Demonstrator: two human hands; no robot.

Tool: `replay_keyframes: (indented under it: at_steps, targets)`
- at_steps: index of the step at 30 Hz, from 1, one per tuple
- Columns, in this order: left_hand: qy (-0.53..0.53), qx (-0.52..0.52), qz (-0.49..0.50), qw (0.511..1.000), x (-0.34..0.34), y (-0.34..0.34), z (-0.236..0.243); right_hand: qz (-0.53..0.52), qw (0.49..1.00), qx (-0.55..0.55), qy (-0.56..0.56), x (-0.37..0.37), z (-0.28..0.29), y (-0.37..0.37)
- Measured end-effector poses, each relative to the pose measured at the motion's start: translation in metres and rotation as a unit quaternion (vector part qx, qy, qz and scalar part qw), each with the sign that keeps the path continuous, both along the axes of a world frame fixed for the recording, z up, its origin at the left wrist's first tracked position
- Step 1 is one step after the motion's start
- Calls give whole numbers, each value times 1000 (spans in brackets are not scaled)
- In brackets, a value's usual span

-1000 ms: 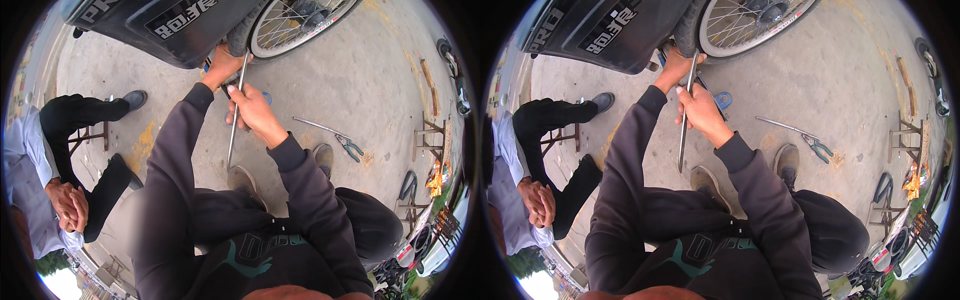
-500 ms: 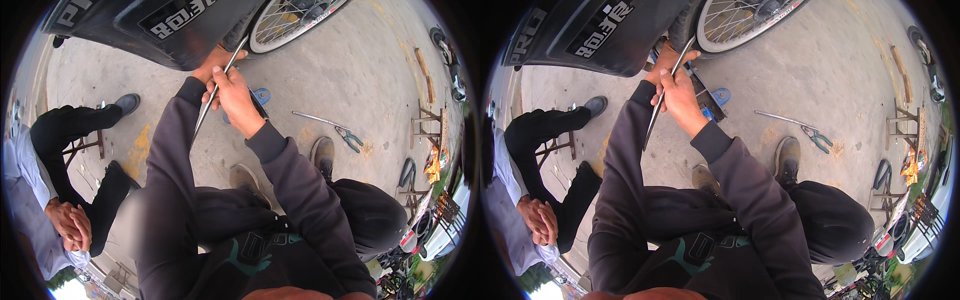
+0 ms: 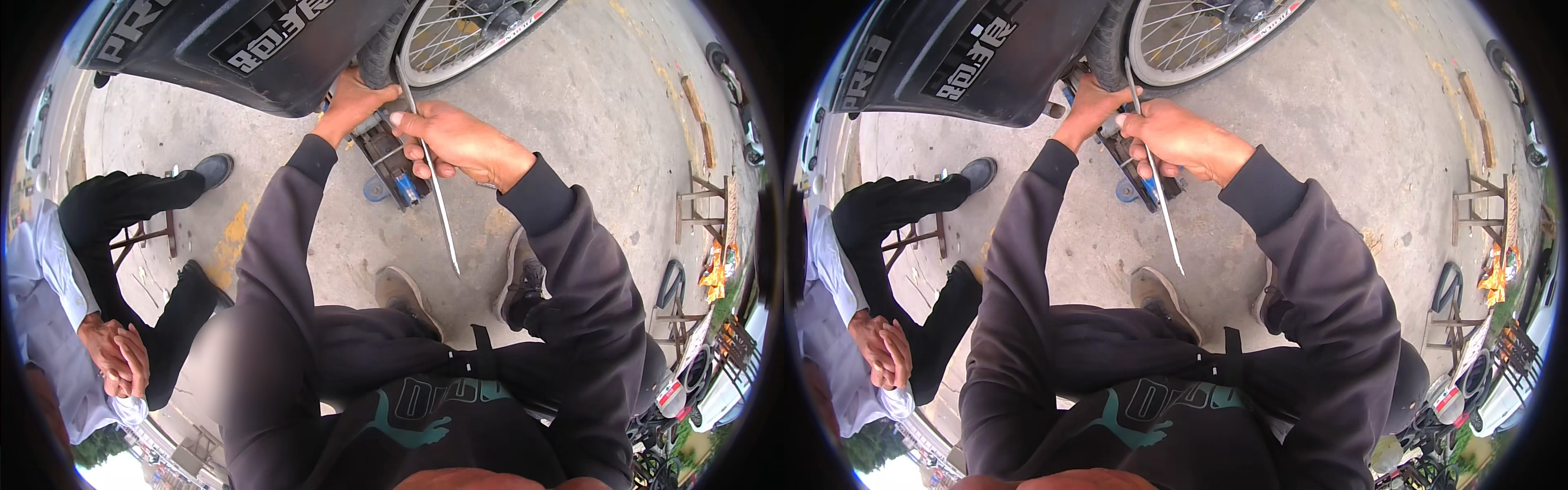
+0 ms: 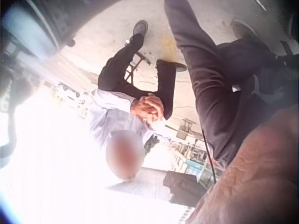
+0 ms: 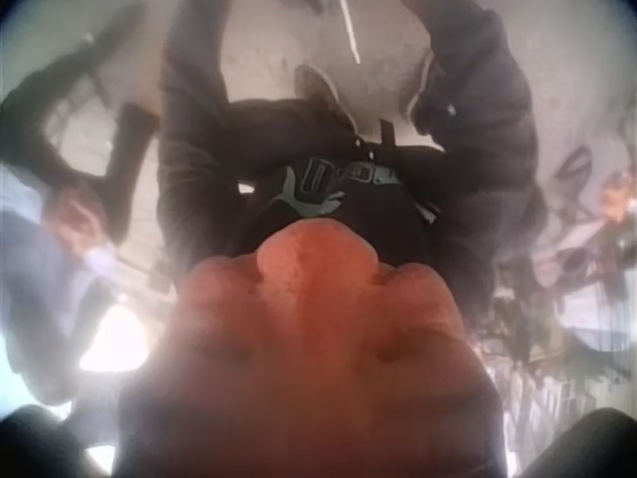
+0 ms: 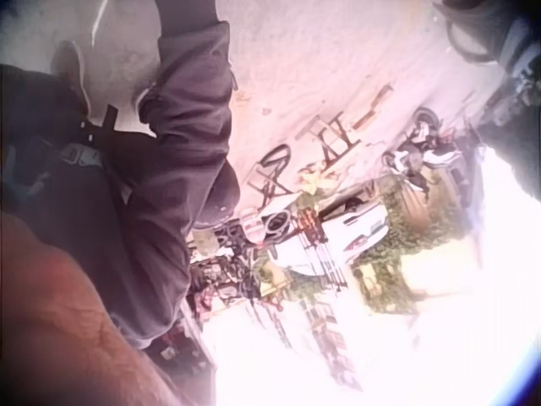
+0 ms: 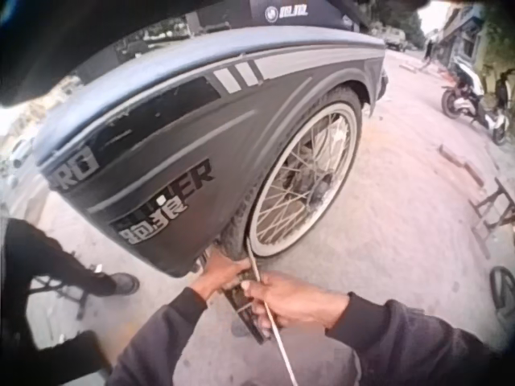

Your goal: The person uses a metal tire lever to pry the tire bead off the rim of a tricycle wheel. After loosening the bead, they pull the inner tube out from between the tire and the rim by hand.

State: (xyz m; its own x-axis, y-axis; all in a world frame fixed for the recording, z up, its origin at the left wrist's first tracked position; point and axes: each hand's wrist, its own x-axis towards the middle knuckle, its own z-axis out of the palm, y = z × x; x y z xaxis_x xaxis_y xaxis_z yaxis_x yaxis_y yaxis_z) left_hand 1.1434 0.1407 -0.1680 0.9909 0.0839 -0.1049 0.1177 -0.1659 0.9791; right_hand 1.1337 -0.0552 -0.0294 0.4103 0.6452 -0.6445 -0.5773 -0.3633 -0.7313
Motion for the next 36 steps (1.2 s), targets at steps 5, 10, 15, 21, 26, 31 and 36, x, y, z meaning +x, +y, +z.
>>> replay_keyframes:
  at_steps: [5,10,15,21,26,31,36]
  targets:
    - [-14,24,11,1000,-2,-1,4,98,976,-100,-168,-33,25,-37]
    - [-36,55,50,997,-5,-2,11,305,636,-260,-659,-13,50,-97]
    - [-33,61,77,995,-6,0,25,287,433,-222,-825,40,12,-140]
    - [-11,42,82,996,-9,-20,41,215,395,-209,-868,137,-81,-160]
    - [-43,35,133,990,-13,-29,44,121,529,-432,-721,127,-157,-80]
    - [-154,114,213,958,0,-54,92,34,763,-330,-555,119,-127,-47]
    - [-104,-41,328,938,0,-81,67,-95,841,-238,-477,124,-140,-33]
